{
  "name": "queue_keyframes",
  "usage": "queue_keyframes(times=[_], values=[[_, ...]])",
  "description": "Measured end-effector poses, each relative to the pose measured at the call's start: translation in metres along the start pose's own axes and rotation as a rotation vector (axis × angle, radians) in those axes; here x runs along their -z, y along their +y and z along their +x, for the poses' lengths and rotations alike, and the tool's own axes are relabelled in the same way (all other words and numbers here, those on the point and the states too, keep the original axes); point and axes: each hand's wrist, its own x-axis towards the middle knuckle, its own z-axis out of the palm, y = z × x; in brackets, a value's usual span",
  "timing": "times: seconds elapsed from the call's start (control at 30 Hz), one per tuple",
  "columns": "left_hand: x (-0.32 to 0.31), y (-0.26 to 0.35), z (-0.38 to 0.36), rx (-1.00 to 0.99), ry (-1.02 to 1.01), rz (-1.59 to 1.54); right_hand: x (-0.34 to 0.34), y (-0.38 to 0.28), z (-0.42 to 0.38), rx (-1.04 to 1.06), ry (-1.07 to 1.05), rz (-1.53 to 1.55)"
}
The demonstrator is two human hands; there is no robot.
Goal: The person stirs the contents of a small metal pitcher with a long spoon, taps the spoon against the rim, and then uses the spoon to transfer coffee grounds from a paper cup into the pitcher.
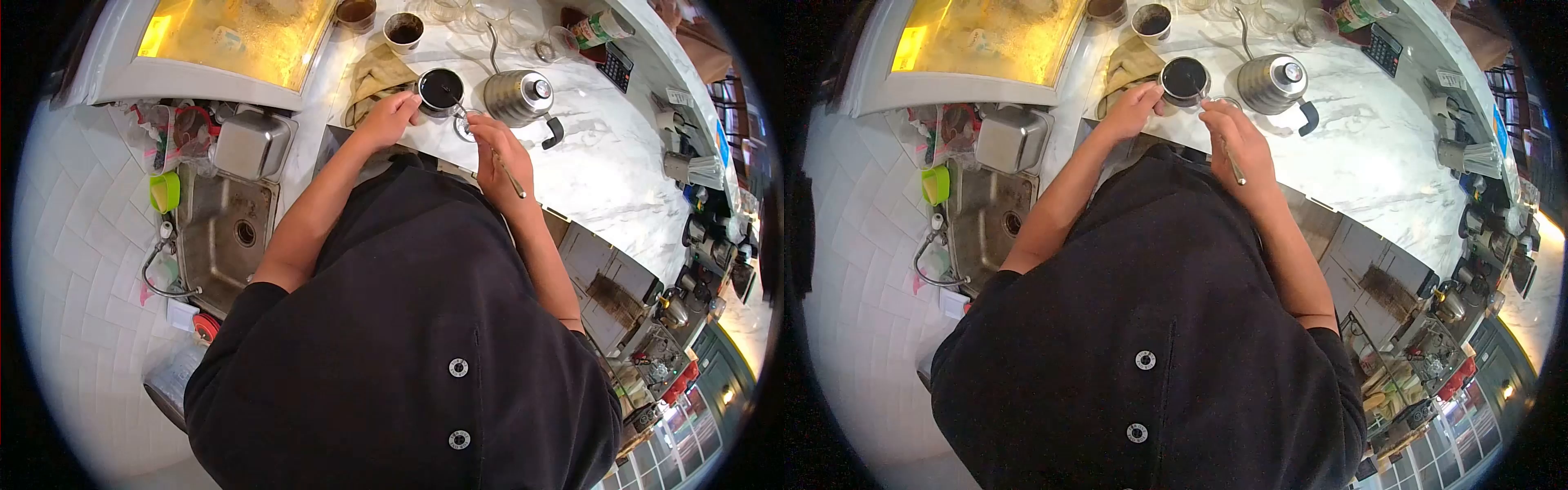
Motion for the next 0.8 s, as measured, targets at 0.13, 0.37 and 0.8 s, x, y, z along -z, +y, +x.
queue_keyframes(times=[0.13,0.37,0.8], values=[[-0.001,-0.001,0.001,-0.008,0.001,-0.022,-0.001,-0.005,-0.001,0.008,-0.012,-0.017],[0.001,-0.003,0.002,-0.024,-0.026,0.006,-0.002,-0.009,-0.006,0.025,-0.002,-0.041],[-0.005,-0.003,0.000,-0.040,0.044,0.039,-0.007,-0.023,-0.011,-0.035,0.003,-0.035]])
